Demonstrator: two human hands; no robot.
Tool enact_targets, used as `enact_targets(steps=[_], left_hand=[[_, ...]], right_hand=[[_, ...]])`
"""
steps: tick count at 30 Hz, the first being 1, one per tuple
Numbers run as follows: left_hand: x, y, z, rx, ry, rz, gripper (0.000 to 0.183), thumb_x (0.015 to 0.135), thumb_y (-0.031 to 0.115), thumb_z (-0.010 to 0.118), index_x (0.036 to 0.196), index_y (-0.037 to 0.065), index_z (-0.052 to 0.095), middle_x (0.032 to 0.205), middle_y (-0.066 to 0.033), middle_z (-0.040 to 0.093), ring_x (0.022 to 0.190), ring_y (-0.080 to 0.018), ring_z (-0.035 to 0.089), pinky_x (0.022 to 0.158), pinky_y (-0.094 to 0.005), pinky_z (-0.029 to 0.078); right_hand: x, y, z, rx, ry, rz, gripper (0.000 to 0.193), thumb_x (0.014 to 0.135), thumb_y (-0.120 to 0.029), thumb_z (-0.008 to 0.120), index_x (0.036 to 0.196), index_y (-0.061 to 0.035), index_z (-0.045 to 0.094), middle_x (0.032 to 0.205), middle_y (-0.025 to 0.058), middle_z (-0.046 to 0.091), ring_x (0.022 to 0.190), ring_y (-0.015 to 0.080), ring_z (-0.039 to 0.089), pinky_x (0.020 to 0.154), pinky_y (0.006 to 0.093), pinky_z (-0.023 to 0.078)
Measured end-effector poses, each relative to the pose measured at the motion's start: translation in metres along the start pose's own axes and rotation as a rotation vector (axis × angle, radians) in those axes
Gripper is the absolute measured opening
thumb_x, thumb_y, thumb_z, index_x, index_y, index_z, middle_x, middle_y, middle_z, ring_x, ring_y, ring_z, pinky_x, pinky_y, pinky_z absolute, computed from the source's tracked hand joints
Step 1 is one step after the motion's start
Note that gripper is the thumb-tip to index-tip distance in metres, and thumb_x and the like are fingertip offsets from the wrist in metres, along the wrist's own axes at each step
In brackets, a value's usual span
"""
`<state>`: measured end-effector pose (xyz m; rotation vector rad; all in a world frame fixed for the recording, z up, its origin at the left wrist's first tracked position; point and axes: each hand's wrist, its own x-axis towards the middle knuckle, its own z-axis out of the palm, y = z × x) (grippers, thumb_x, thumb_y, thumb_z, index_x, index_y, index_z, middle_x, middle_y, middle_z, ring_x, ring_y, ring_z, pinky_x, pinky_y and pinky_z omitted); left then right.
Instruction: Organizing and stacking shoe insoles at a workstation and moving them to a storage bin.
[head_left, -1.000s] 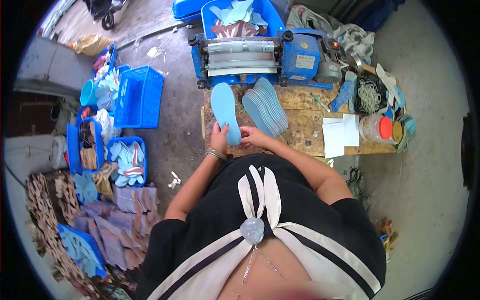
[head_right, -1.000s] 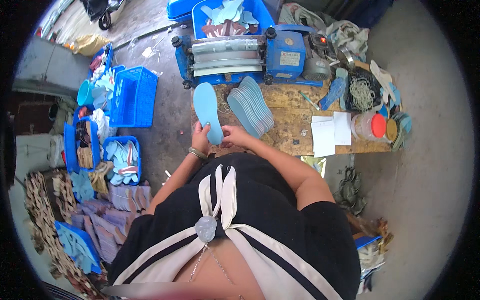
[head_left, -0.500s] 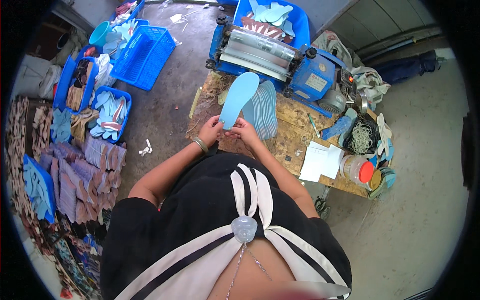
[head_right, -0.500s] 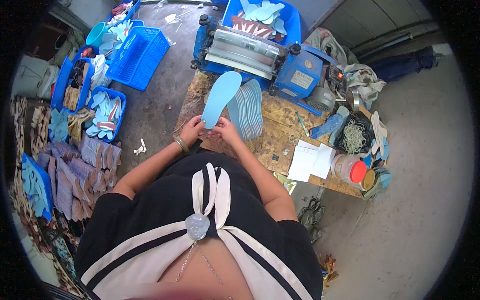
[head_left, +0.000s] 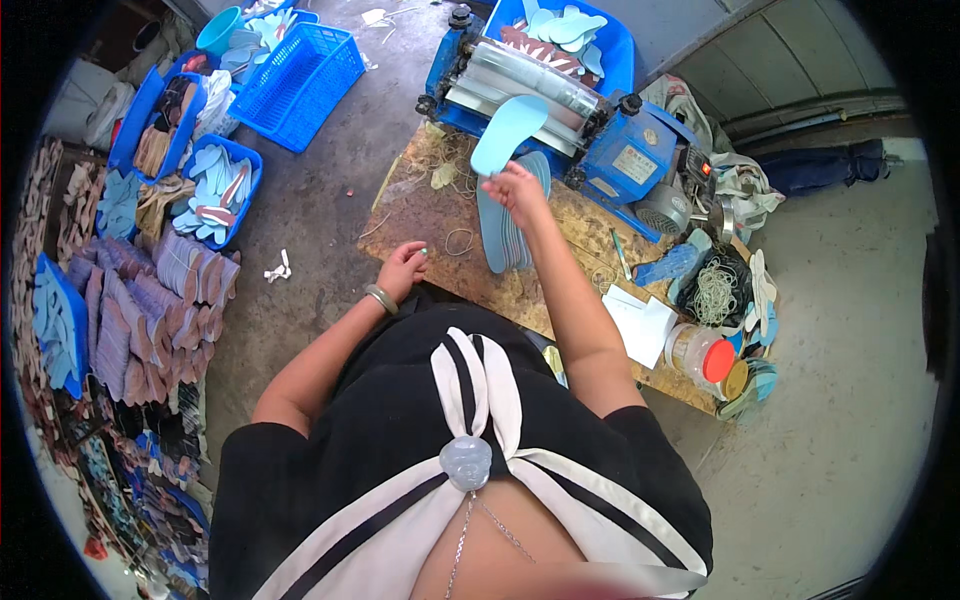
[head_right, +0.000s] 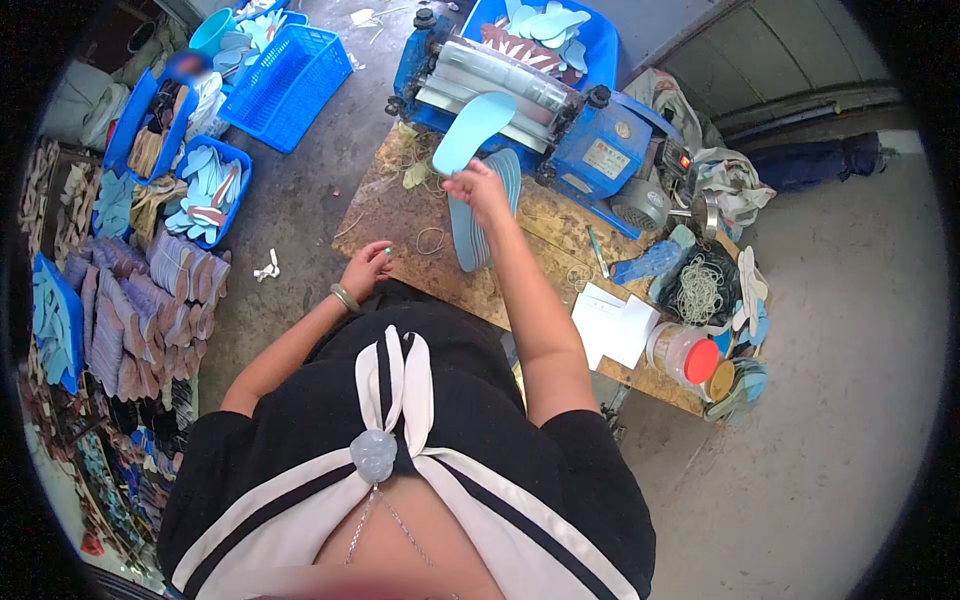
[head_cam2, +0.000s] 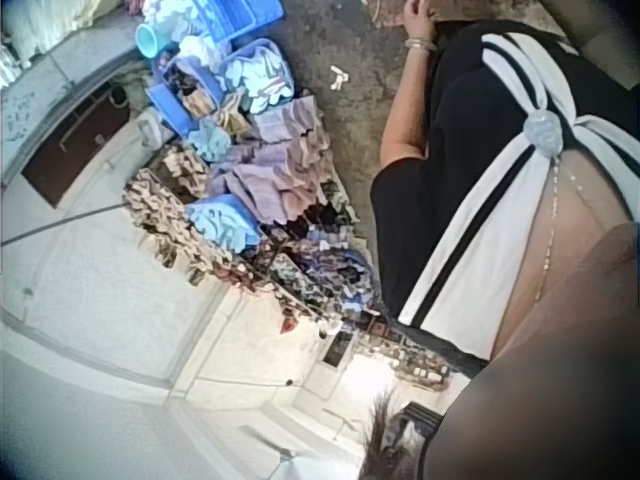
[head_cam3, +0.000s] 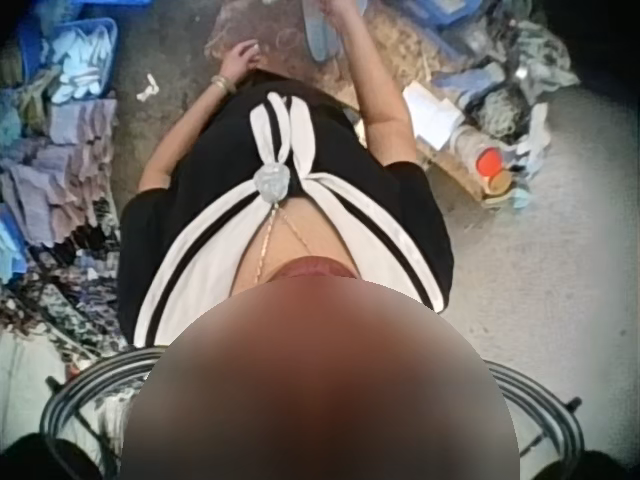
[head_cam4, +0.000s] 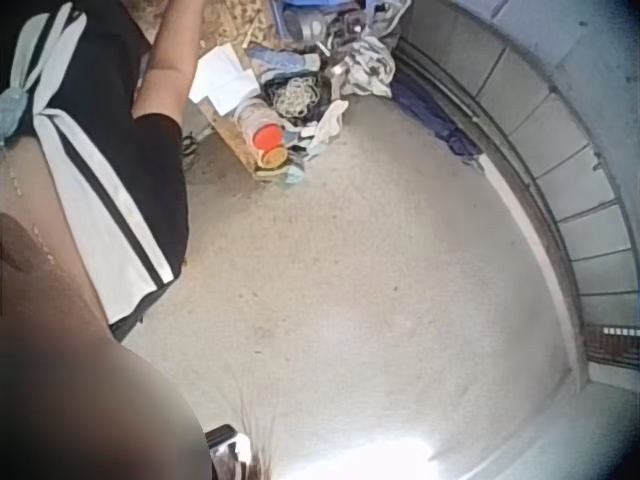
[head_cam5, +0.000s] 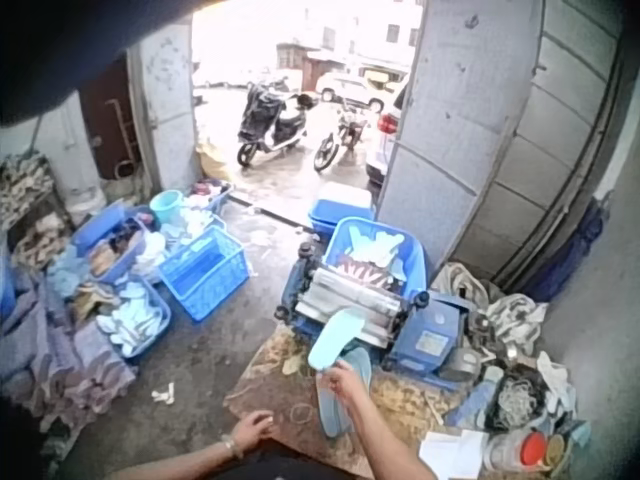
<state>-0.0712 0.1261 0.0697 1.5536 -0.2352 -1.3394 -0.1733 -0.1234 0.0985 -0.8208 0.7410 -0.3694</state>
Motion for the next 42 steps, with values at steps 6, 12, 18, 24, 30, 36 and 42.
enact_targets(steps=[6, 12, 18, 24, 30, 36, 42], left_hand=[[-0.014, -0.015, -0.007, -0.077, 0.091, -0.060, 0.029, 0.087, 0.016, 0.048, 0.116, 0.011, 0.048, 0.093, -0.0006, 0.054, 0.075, -0.0087, 0.054, 0.062, -0.0221, 0.046], [-0.003, -0.007, 0.005, 0.065, 0.081, -0.077, 0.033, 0.085, 0.016, 0.053, 0.116, 0.008, 0.046, 0.091, -0.0016, 0.053, 0.074, -0.0087, 0.052, 0.060, -0.0215, 0.044], [0.068, -0.023, 0.045, 0.179, -0.100, 0.029, 0.054, 0.081, 0.016, 0.058, 0.126, 0.003, 0.032, 0.092, -0.0062, 0.052, 0.073, -0.0119, 0.052, 0.053, -0.0225, 0.043], [0.131, -0.037, 0.076, 0.346, 0.011, -0.001, 0.063, 0.082, 0.036, 0.052, 0.129, 0.001, 0.028, 0.107, -0.0149, 0.053, 0.093, -0.0237, 0.053, 0.073, -0.0305, 0.042], [0.143, -0.026, 0.086, 0.237, 0.096, 0.000, 0.060, 0.087, 0.047, 0.037, 0.123, 0.000, 0.041, 0.116, -0.0211, 0.051, 0.109, -0.0333, 0.048, 0.091, -0.0352, 0.036], [0.098, 0.039, 0.089, 0.092, -0.063, 0.193, 0.046, 0.092, 0.036, 0.036, 0.121, 0.003, 0.045, 0.110, -0.0096, 0.056, 0.100, -0.0166, 0.050, 0.087, -0.0281, 0.037], [0.057, 0.074, 0.059, -0.148, -0.124, 0.282, 0.064, 0.083, 0.043, 0.053, 0.130, 0.004, 0.031, 0.119, -0.0093, 0.047, 0.098, -0.0171, 0.051, 0.088, -0.0321, 0.041]], right_hand=[[0.019, -0.008, -0.012, -0.005, 0.092, -0.072, 0.031, 0.077, -0.007, 0.056, 0.108, -0.0025, 0.052, 0.089, 0.0058, 0.061, 0.072, 0.0127, 0.061, 0.058, 0.0211, 0.047], [0.005, 0.062, -0.099, -0.661, 0.617, -0.489, 0.041, 0.073, -0.014, 0.064, 0.108, 0.0031, 0.052, 0.097, 0.0133, 0.059, 0.088, 0.0216, 0.056, 0.075, 0.0316, 0.045], [0.005, 0.085, -0.141, -0.705, 0.710, -0.125, 0.048, 0.068, -0.023, 0.066, 0.107, 0.0009, 0.054, 0.088, 0.0172, 0.060, 0.081, 0.0275, 0.059, 0.071, 0.0348, 0.045], [0.005, 0.093, -0.103, -0.920, 0.430, -0.227, 0.041, 0.068, -0.016, 0.066, 0.105, -0.0017, 0.056, 0.088, 0.0131, 0.061, 0.079, 0.0234, 0.059, 0.072, 0.0322, 0.047], [-0.004, 0.122, -0.090, -0.895, 0.367, -0.185, 0.061, 0.064, -0.012, 0.068, 0.118, -0.0031, 0.043, 0.107, 0.0186, 0.053, 0.098, 0.0311, 0.052, 0.088, 0.0375, 0.039], [-0.038, 0.101, -0.065, -0.065, 0.198, -0.118, 0.049, 0.077, 0.004, 0.051, 0.124, -0.0028, 0.038, 0.111, 0.0067, 0.053, 0.101, 0.0165, 0.051, 0.086, 0.0275, 0.039], [-0.095, 0.035, 0.004, -0.103, -0.015, -0.229, 0.053, 0.080, -0.002, 0.054, 0.129, -0.0037, 0.034, 0.119, 0.0053, 0.049, 0.106, 0.0155, 0.048, 0.090, 0.0281, 0.037]])
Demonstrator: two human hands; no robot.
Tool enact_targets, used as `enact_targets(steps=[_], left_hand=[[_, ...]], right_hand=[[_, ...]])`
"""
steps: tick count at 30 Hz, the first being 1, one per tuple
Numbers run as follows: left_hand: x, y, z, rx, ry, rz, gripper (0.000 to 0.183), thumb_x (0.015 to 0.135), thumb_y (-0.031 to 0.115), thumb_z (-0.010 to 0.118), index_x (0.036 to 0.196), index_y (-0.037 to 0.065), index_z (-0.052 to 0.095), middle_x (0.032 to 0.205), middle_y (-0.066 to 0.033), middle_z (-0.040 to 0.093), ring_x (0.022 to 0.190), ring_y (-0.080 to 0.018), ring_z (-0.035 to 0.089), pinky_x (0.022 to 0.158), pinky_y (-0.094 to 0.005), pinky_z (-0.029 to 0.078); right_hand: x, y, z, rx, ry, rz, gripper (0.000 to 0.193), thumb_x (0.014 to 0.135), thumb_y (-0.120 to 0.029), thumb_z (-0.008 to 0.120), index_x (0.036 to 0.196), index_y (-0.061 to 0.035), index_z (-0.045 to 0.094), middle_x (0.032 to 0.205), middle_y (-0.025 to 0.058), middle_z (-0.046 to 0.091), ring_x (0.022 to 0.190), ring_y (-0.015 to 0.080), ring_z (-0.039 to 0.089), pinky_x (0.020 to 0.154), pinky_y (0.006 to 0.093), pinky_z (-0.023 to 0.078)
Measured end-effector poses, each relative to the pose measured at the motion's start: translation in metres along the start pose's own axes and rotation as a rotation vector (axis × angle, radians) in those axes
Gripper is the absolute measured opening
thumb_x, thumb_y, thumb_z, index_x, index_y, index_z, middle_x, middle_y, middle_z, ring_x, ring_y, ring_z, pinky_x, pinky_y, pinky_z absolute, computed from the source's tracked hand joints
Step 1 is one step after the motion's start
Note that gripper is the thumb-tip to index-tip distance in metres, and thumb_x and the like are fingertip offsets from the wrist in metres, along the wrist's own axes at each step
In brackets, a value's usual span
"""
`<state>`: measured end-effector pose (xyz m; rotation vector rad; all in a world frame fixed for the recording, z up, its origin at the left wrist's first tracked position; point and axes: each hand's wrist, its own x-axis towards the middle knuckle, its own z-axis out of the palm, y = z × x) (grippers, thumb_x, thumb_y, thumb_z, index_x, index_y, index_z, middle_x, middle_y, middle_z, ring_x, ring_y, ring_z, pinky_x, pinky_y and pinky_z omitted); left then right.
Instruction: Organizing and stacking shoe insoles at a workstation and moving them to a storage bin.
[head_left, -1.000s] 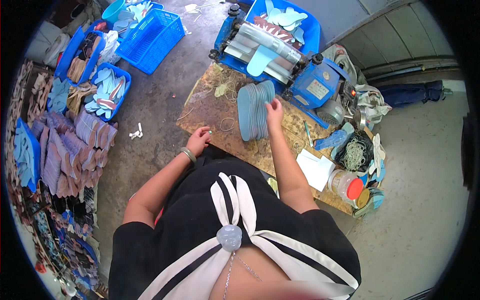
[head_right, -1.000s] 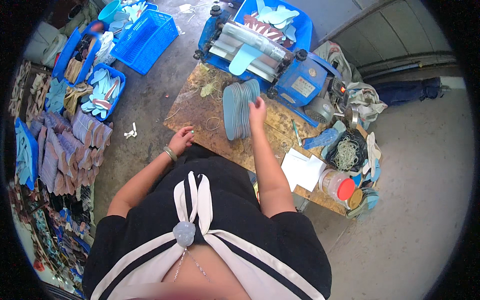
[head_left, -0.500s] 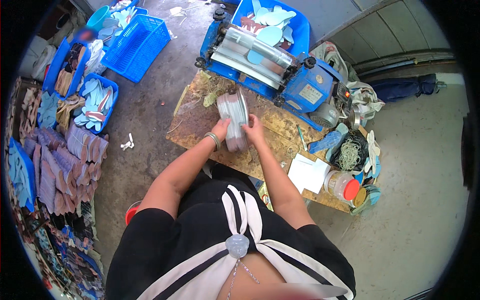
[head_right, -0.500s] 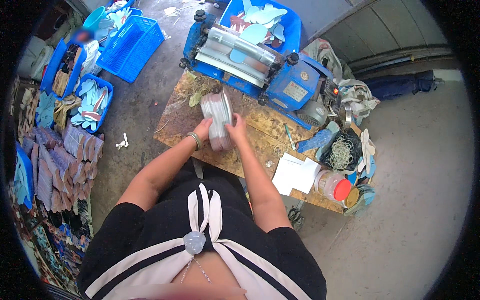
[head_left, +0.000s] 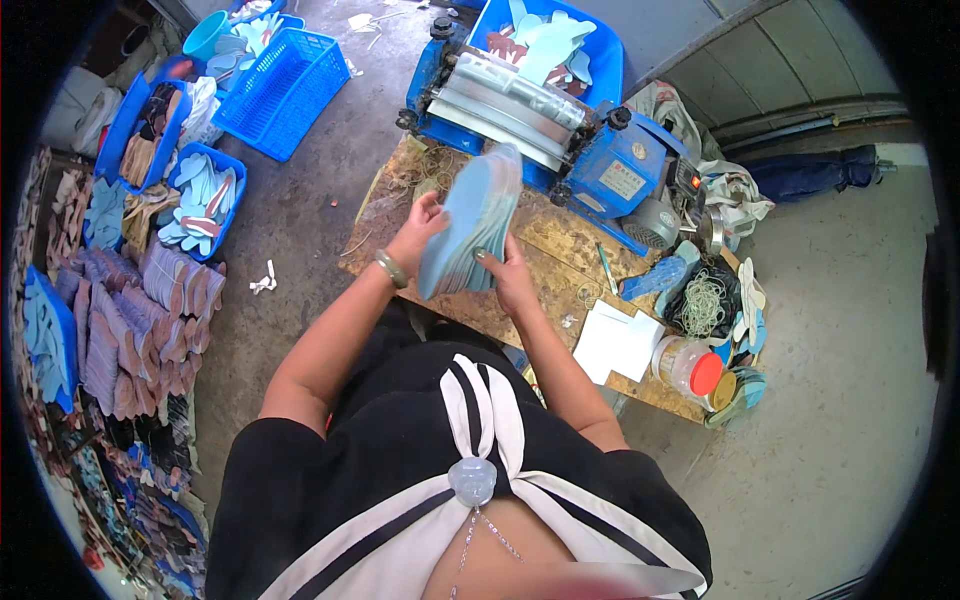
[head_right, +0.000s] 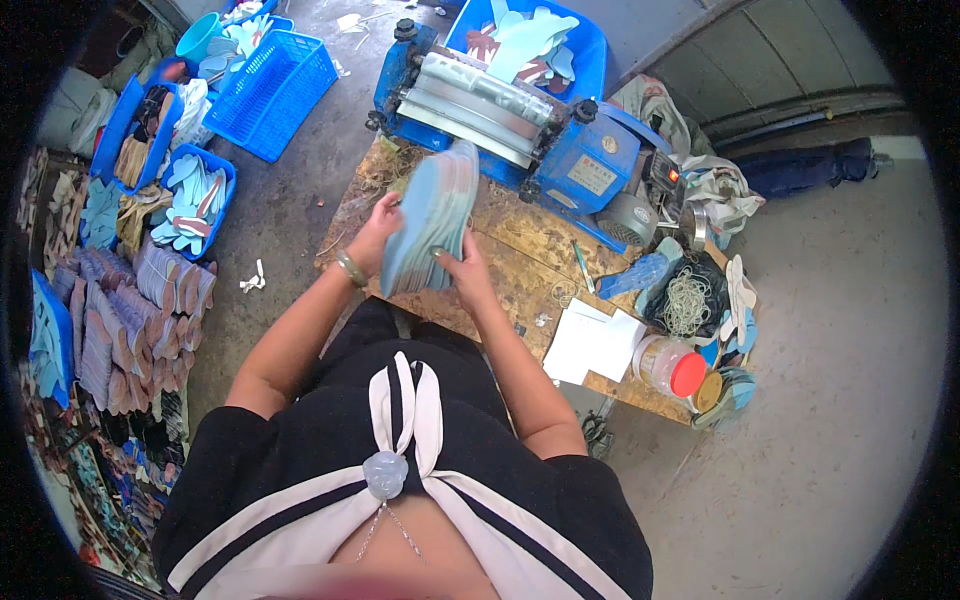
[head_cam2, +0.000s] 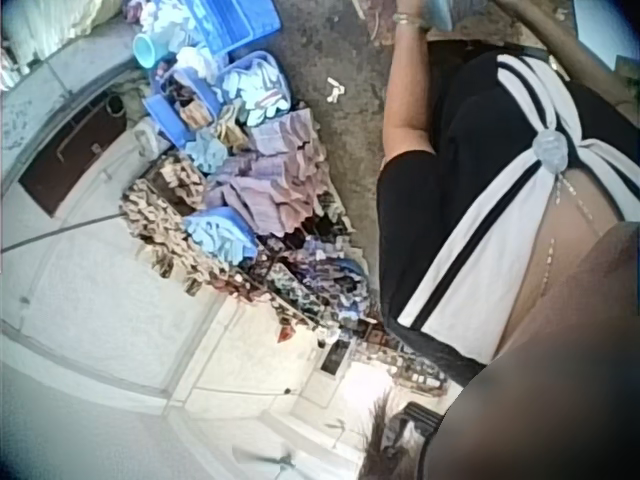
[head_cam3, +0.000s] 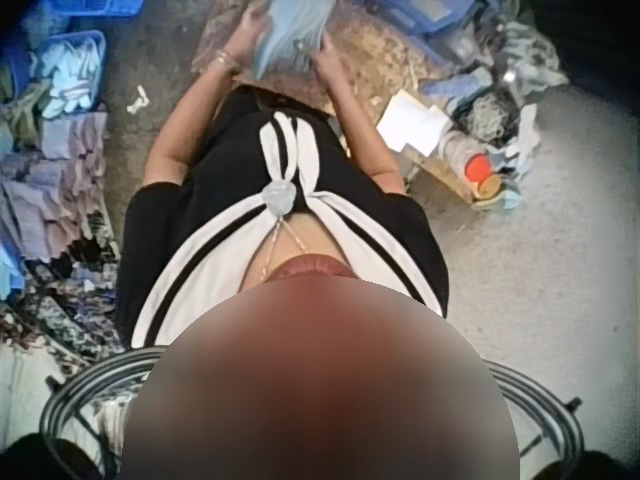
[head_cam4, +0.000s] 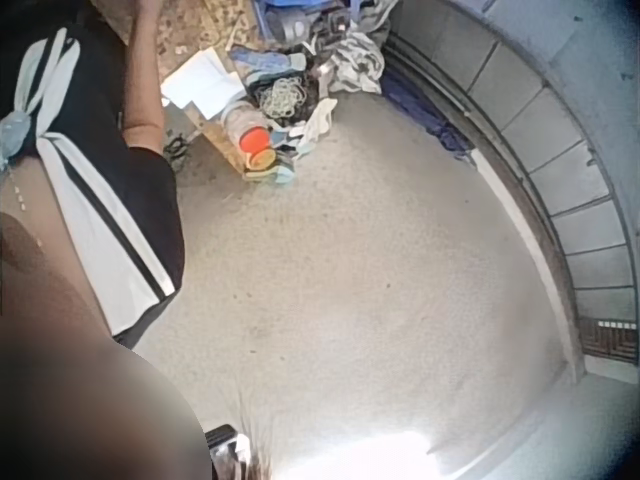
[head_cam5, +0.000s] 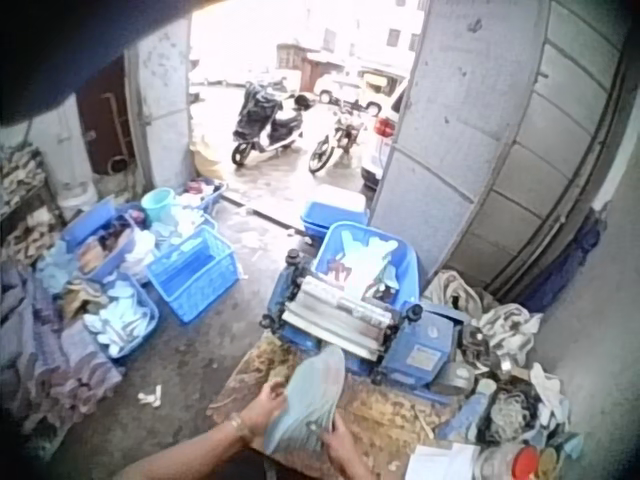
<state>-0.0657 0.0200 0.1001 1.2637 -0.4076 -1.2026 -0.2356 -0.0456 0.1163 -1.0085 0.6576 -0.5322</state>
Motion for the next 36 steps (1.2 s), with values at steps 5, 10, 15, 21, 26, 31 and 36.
enact_targets(steps=[5, 10, 15, 21, 26, 31, 36], left_hand=[[-0.026, -0.007, -0.032, -0.577, -0.392, -0.179, 0.068, 0.082, 0.055, 0.044, 0.127, 0.005, 0.034, 0.122, -0.0116, 0.047, 0.107, -0.0238, 0.051, 0.090, -0.0387, 0.043], [-0.046, 0.005, -0.025, -0.951, -0.276, -0.008, 0.066, 0.083, 0.054, 0.041, 0.126, 0.004, 0.036, 0.120, -0.0148, 0.048, 0.105, -0.0285, 0.052, 0.090, -0.0442, 0.043], [-0.025, -0.003, -0.062, -0.971, -0.199, 0.014, 0.067, 0.084, 0.051, 0.040, 0.126, -0.002, 0.035, 0.121, -0.0195, 0.046, 0.107, -0.0320, 0.050, 0.091, -0.0453, 0.042], [-0.035, 0.016, -0.080, -0.966, -0.173, -0.028, 0.055, 0.088, 0.043, 0.040, 0.125, 0.002, 0.039, 0.118, -0.0138, 0.051, 0.102, -0.0284, 0.054, 0.088, -0.0433, 0.045], [-0.043, 0.026, -0.092, -0.887, -0.242, -0.047, 0.063, 0.083, 0.051, 0.044, 0.127, 0.006, 0.038, 0.122, -0.0097, 0.049, 0.106, -0.0260, 0.051, 0.092, -0.0417, 0.042], [-0.045, 0.050, -0.096, -0.797, -0.268, -0.097, 0.074, 0.072, 0.056, 0.056, 0.128, 0.010, 0.038, 0.121, -0.0079, 0.049, 0.107, -0.0245, 0.051, 0.091, -0.0425, 0.042], [-0.038, 0.056, -0.103, -0.826, -0.334, -0.086, 0.076, 0.072, 0.056, 0.056, 0.128, 0.009, 0.037, 0.122, -0.0086, 0.049, 0.107, -0.0250, 0.051, 0.091, -0.0425, 0.042]], right_hand=[[-0.009, -0.028, 0.042, -0.103, -0.113, -0.066, 0.052, 0.084, -0.007, 0.052, 0.131, -0.0025, 0.032, 0.123, 0.0070, 0.046, 0.111, 0.0144, 0.044, 0.093, 0.0261, 0.033], [-0.015, -0.054, 0.063, -0.227, -0.069, -0.200, 0.048, 0.086, -0.008, 0.050, 0.130, -0.0001, 0.033, 0.119, 0.0063, 0.049, 0.107, 0.0128, 0.046, 0.091, 0.0246, 0.036], [-0.002, -0.043, 0.053, 0.012, 0.053, -0.014, 0.035, 0.086, -0.006, 0.048, 0.120, -0.0021, 0.043, 0.103, 0.0040, 0.058, 0.091, 0.0109, 0.055, 0.080, 0.0247, 0.044], [0.038, -0.026, 0.030, 0.238, 0.238, 0.112, 0.030, 0.085, -0.004, 0.047, 0.115, -0.0045, 0.046, 0.096, 0.0055, 0.059, 0.083, 0.0150, 0.059, 0.069, 0.0297, 0.050], [0.083, -0.025, 0.021, 0.301, 0.133, 0.209, 0.037, 0.081, 0.004, 0.043, 0.118, -0.0021, 0.044, 0.102, 0.0134, 0.058, 0.086, 0.0279, 0.061, 0.069, 0.0342, 0.053], [0.125, -0.019, 0.013, 0.287, 0.202, 0.206, 0.038, 0.082, 0.003, 0.043, 0.119, -0.0028, 0.043, 0.101, 0.0143, 0.058, 0.082, 0.0280, 0.062, 0.062, 0.0318, 0.052], [0.149, -0.012, 0.020, 0.282, 0.231, 0.187, 0.035, 0.083, 0.002, 0.043, 0.117, -0.0051, 0.043, 0.099, 0.0147, 0.058, 0.080, 0.0271, 0.062, 0.058, 0.0335, 0.051]])
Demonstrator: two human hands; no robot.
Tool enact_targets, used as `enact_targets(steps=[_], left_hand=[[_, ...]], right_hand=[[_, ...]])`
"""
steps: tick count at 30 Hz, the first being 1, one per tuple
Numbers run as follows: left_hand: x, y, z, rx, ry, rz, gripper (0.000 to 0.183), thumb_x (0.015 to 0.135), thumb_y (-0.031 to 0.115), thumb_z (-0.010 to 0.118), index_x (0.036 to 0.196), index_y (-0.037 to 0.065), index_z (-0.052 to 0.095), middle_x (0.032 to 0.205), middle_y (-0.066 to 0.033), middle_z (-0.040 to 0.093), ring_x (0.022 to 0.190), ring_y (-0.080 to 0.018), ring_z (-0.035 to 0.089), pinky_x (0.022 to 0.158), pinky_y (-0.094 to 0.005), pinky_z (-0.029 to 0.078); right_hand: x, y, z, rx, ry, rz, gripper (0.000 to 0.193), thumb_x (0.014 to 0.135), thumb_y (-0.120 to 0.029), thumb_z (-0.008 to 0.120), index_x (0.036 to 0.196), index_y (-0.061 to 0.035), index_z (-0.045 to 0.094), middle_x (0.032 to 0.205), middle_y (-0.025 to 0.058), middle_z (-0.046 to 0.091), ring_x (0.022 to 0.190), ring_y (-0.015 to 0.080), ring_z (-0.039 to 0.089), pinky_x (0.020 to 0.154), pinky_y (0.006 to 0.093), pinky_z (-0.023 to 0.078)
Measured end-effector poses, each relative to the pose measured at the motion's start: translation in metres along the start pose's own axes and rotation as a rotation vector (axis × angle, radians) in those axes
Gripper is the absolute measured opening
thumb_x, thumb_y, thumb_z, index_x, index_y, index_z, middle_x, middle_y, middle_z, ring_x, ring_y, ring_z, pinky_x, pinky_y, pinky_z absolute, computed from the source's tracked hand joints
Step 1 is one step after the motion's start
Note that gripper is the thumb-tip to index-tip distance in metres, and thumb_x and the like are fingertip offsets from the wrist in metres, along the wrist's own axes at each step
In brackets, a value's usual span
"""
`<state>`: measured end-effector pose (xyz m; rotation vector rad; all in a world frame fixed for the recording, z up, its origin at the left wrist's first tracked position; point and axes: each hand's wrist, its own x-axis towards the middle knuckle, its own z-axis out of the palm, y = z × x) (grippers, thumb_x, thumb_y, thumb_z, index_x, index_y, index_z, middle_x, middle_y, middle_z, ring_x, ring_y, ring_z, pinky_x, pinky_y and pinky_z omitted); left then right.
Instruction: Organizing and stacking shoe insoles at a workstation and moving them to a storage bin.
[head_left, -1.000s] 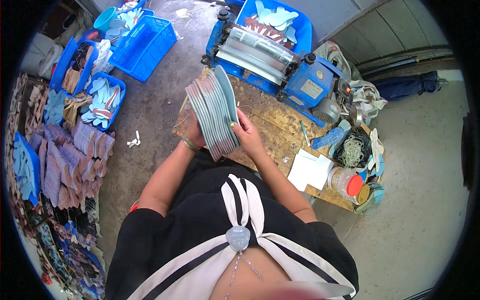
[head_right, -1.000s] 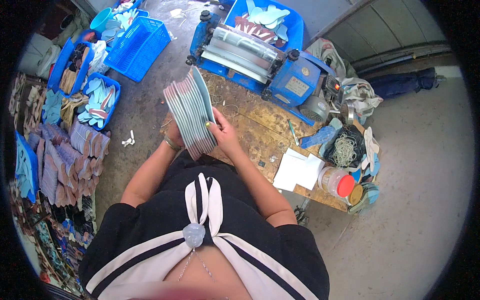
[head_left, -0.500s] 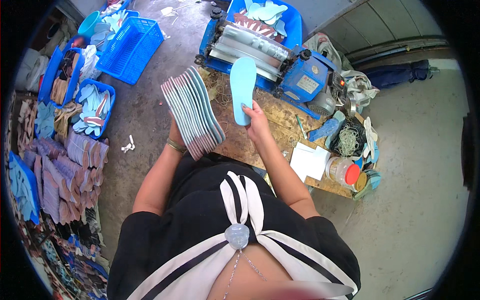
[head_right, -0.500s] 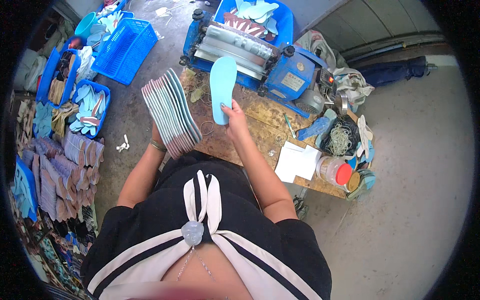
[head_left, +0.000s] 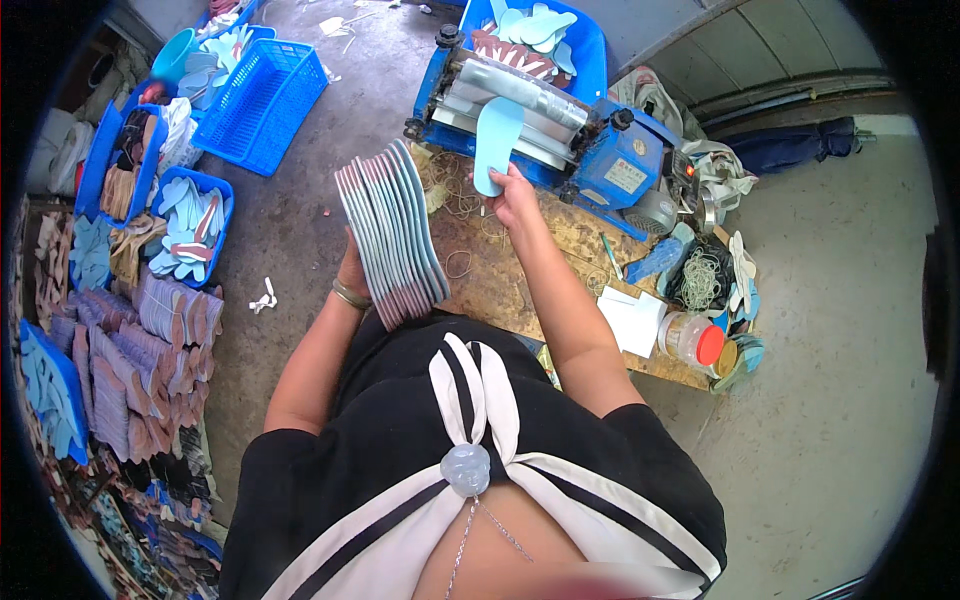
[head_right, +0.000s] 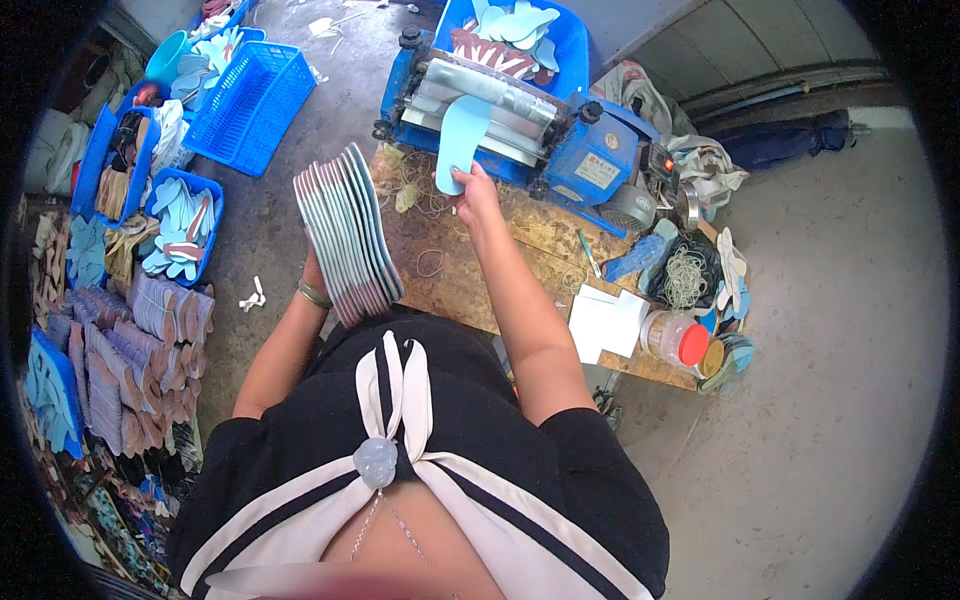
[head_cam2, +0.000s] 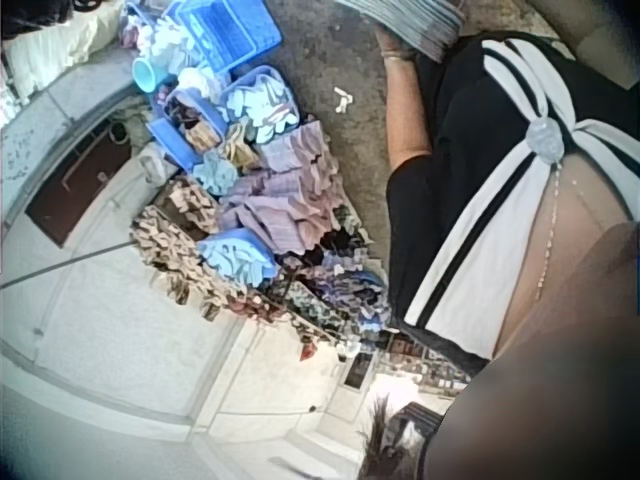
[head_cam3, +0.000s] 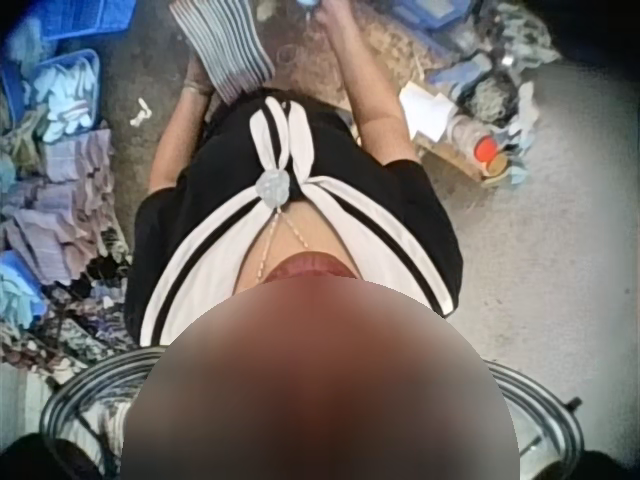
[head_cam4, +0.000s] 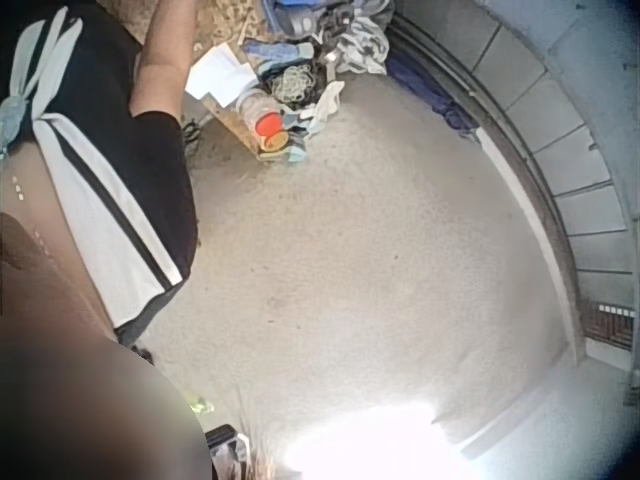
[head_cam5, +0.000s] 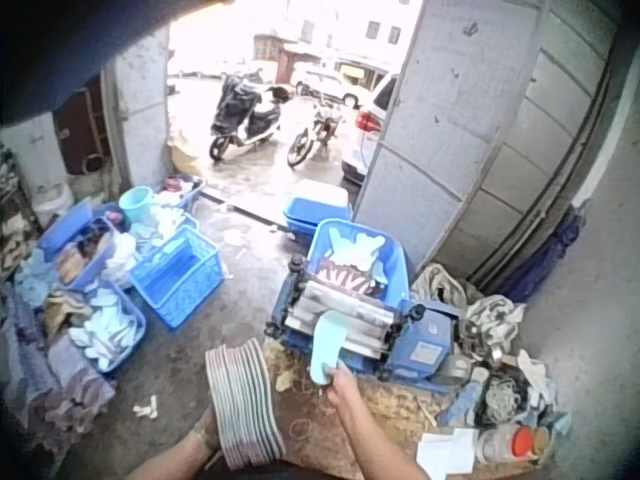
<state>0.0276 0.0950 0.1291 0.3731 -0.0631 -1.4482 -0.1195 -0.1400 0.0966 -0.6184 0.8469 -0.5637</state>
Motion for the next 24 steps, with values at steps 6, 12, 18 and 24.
enact_targets(steps=[6, 12, 18, 24], left_hand=[[0.012, 0.004, -0.001, 0.029, 0.022, 0.001, 0.075, 0.074, 0.056, 0.055, 0.129, 0.008, 0.035, 0.121, -0.0088, 0.049, 0.106, -0.0244, 0.051, 0.090, -0.0416, 0.043], [0.026, 0.003, -0.008, 0.071, 0.021, -0.029, 0.076, 0.074, 0.058, 0.052, 0.128, 0.007, 0.036, 0.121, -0.0095, 0.049, 0.106, -0.0250, 0.051, 0.091, -0.0424, 0.042], [0.040, -0.004, -0.006, 0.102, 0.050, -0.101, 0.080, 0.073, 0.063, 0.049, 0.127, 0.005, 0.036, 0.119, -0.0121, 0.050, 0.105, -0.0263, 0.052, 0.091, -0.0429, 0.042], [0.042, -0.010, -0.006, 0.124, 0.047, -0.190, 0.077, 0.073, 0.058, 0.055, 0.126, 0.006, 0.036, 0.116, -0.0104, 0.052, 0.102, -0.0238, 0.054, 0.087, -0.0395, 0.046]], right_hand=[[0.030, -0.011, -0.004, -0.008, 0.115, -0.064, 0.029, 0.085, -0.004, 0.044, 0.115, -0.0045, 0.044, 0.096, 0.0112, 0.058, 0.084, 0.0244, 0.061, 0.060, 0.0311, 0.052], [-0.027, -0.006, 0.010, -0.190, 0.041, 0.063, 0.032, 0.088, -0.013, 0.045, 0.119, -0.0026, 0.042, 0.098, 0.0110, 0.058, 0.084, 0.0218, 0.061, 0.065, 0.0307, 0.052], [-0.115, 0.008, 0.019, -0.144, -0.432, 0.290, 0.048, 0.087, -0.023, 0.051, 0.127, -0.0024, 0.036, 0.109, 0.0100, 0.054, 0.087, 0.0185, 0.060, 0.070, 0.0294, 0.052], [-0.141, 0.005, 0.019, -0.254, -0.447, 0.170, 0.058, 0.084, -0.026, 0.056, 0.131, -0.0046, 0.031, 0.118, 0.0057, 0.049, 0.100, 0.0146, 0.053, 0.074, 0.0295, 0.050]])
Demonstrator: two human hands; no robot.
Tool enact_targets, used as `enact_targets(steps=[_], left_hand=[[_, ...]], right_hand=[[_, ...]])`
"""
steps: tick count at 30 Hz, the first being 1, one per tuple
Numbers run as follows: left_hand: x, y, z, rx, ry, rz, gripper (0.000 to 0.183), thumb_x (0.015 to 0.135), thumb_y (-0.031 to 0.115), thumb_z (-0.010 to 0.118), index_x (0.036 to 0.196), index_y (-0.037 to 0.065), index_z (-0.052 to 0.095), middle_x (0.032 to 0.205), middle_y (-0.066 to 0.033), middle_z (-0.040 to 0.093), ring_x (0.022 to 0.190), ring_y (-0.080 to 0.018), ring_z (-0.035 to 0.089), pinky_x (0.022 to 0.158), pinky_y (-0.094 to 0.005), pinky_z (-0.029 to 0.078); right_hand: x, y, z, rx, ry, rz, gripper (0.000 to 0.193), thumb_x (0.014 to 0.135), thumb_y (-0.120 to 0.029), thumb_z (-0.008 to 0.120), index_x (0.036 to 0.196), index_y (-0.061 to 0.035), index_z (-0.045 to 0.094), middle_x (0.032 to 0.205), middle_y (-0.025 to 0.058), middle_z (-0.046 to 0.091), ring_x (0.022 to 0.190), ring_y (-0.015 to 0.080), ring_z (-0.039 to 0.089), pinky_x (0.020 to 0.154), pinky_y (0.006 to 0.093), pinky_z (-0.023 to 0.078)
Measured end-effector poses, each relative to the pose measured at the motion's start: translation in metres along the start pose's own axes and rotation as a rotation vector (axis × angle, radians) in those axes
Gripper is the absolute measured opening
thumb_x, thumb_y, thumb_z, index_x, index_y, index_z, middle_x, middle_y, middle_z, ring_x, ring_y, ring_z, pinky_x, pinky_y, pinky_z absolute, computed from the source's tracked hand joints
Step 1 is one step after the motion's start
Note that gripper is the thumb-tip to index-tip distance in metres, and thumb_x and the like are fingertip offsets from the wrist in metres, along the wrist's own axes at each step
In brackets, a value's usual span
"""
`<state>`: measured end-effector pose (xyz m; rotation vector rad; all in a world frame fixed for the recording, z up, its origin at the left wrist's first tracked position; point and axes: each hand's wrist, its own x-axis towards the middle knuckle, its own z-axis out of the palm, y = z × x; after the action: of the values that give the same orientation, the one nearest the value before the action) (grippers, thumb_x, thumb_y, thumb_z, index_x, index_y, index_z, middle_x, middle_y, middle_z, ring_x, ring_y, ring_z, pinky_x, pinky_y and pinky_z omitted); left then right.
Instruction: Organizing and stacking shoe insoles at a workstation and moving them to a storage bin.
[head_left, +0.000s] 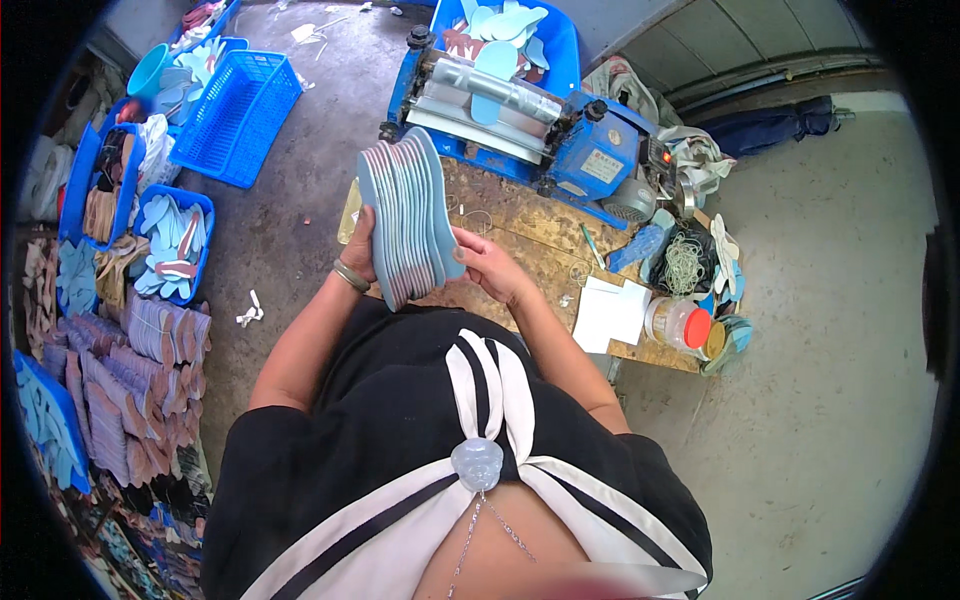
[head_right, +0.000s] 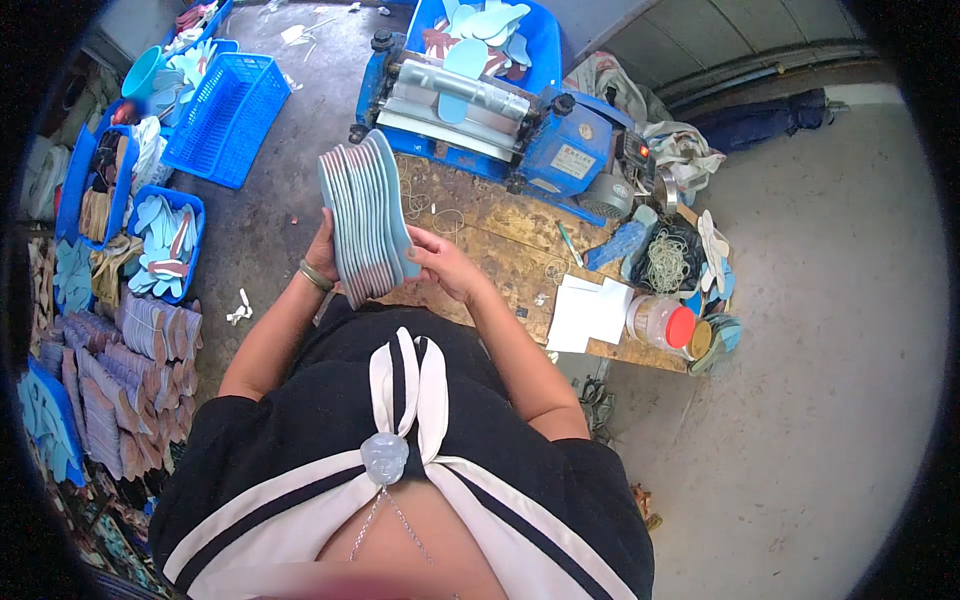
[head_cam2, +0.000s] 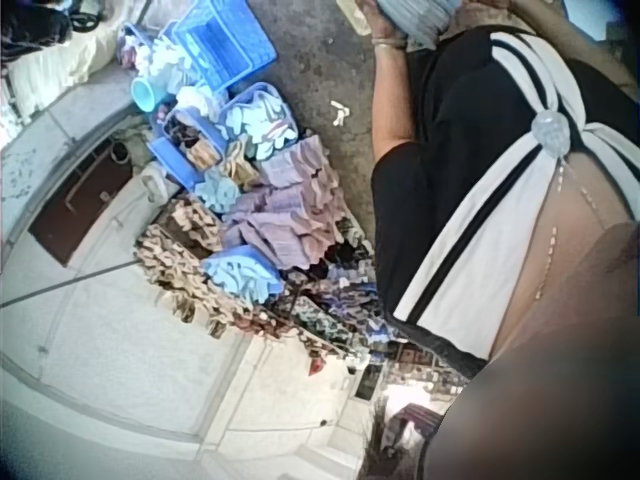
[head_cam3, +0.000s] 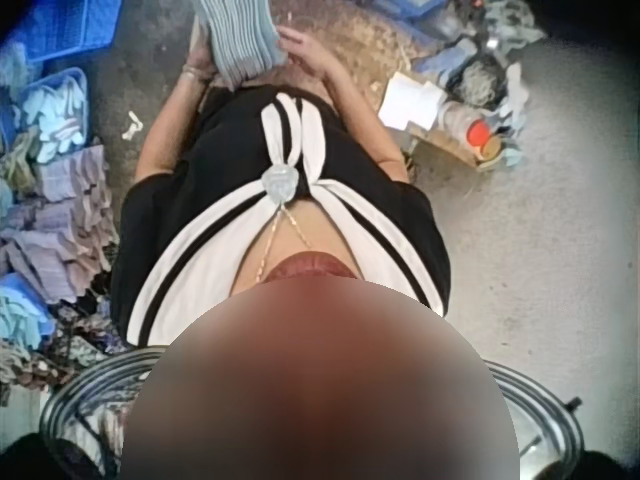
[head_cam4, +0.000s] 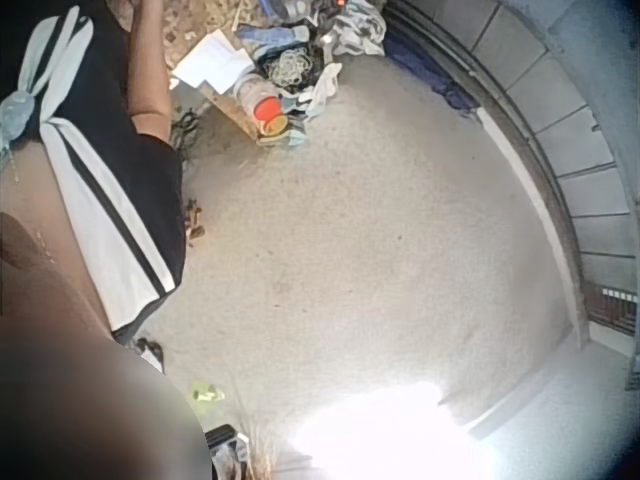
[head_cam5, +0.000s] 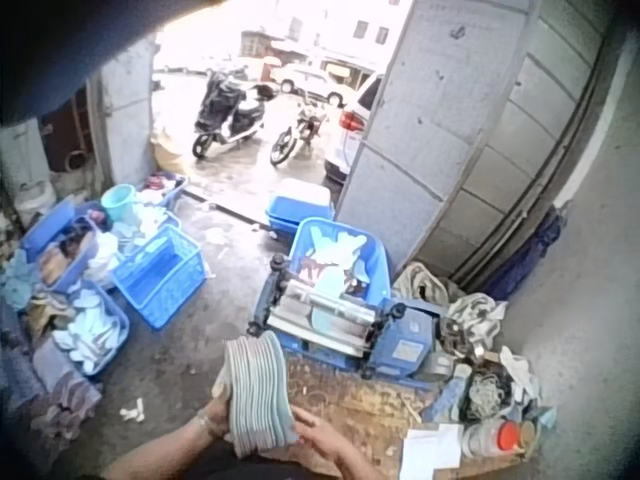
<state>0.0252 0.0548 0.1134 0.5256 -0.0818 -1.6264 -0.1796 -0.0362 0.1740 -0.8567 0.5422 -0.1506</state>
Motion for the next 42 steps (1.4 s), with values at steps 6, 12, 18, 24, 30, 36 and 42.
enact_targets(steps=[6, 12, 18, 24, 30, 36, 42], left_hand=[[0.000, -0.006, -0.005, 0.018, 0.009, 0.026, 0.077, 0.072, 0.056, 0.058, 0.126, 0.006, 0.035, 0.116, -0.0107, 0.051, 0.101, -0.0239, 0.054, 0.085, -0.0393, 0.047], [-0.016, 0.004, -0.014, -0.017, 0.060, -0.001, 0.082, 0.072, 0.059, 0.056, 0.129, 0.005, 0.032, 0.122, -0.0123, 0.047, 0.108, -0.0267, 0.049, 0.092, -0.0435, 0.040], [-0.042, 0.006, -0.018, -0.036, 0.109, 0.102, 0.083, 0.071, 0.058, 0.057, 0.130, 0.006, 0.031, 0.124, -0.0112, 0.046, 0.110, -0.0271, 0.048, 0.093, -0.0444, 0.039], [-0.061, 0.009, -0.036, -0.090, 0.182, 0.129, 0.083, 0.069, 0.054, 0.063, 0.129, 0.005, 0.033, 0.122, -0.0115, 0.048, 0.108, -0.0272, 0.049, 0.093, -0.0435, 0.040], [-0.061, 0.006, -0.039, -0.108, 0.212, 0.171, 0.083, 0.068, 0.054, 0.063, 0.128, 0.005, 0.034, 0.121, -0.0115, 0.049, 0.107, -0.0264, 0.050, 0.091, -0.0427, 0.041], [-0.045, 0.003, -0.029, -0.126, 0.177, 0.096, 0.082, 0.069, 0.053, 0.064, 0.129, 0.006, 0.034, 0.121, -0.0118, 0.049, 0.107, -0.0271, 0.050, 0.092, -0.0435, 0.040], [-0.029, 0.001, -0.012, -0.154, 0.080, 0.065, 0.083, 0.068, 0.053, 0.064, 0.129, 0.006, 0.033, 0.123, -0.0124, 0.047, 0.109, -0.0277, 0.048, 0.094, -0.0438, 0.038]], right_hand=[[-0.003, -0.019, -0.015, -0.361, 0.163, -0.054, 0.044, 0.083, -0.024, 0.057, 0.122, -0.0070, 0.046, 0.109, 0.0038, 0.056, 0.091, 0.0123, 0.056, 0.073, 0.0259, 0.048], [0.015, -0.162, -0.116, -1.322, 1.004, -0.264, 0.045, 0.078, -0.036, 0.060, 0.109, -0.0036, 0.053, 0.097, 0.0144, 0.060, 0.086, 0.0241, 0.059, 0.074, 0.0324, 0.046], [0.058, -0.230, -0.173, -1.708, 1.218, 0.206, 0.070, 0.073, -0.056, 0.055, 0.116, -0.0019, 0.041, 0.106, 0.0193, 0.058, 0.095, 0.0323, 0.057, 0.077, 0.0425, 0.045], [0.087, -0.231, -0.201, -1.647, 1.151, 0.406, 0.056, 0.079, -0.042, 0.050, 0.115, 0.0002, 0.042, 0.104, 0.0212, 0.058, 0.098, 0.0342, 0.055, 0.082, 0.0434, 0.043], [0.087, -0.224, -0.212, -1.865, 1.047, 0.220, 0.049, 0.078, -0.039, 0.050, 0.107, 0.0002, 0.044, 0.097, 0.0229, 0.059, 0.090, 0.0369, 0.057, 0.076, 0.0461, 0.044], [0.082, -0.230, -0.222, -1.987, 0.869, 0.148, 0.041, 0.080, -0.039, 0.049, 0.102, -0.0047, 0.046, 0.088, 0.0218, 0.061, 0.082, 0.0367, 0.059, 0.069, 0.0466, 0.045], [0.077, -0.234, -0.214, -2.032, 0.742, 0.106, 0.035, 0.080, -0.039, 0.049, 0.095, -0.0073, 0.047, 0.082, 0.0189, 0.062, 0.077, 0.0355, 0.059, 0.065, 0.0462, 0.045]])
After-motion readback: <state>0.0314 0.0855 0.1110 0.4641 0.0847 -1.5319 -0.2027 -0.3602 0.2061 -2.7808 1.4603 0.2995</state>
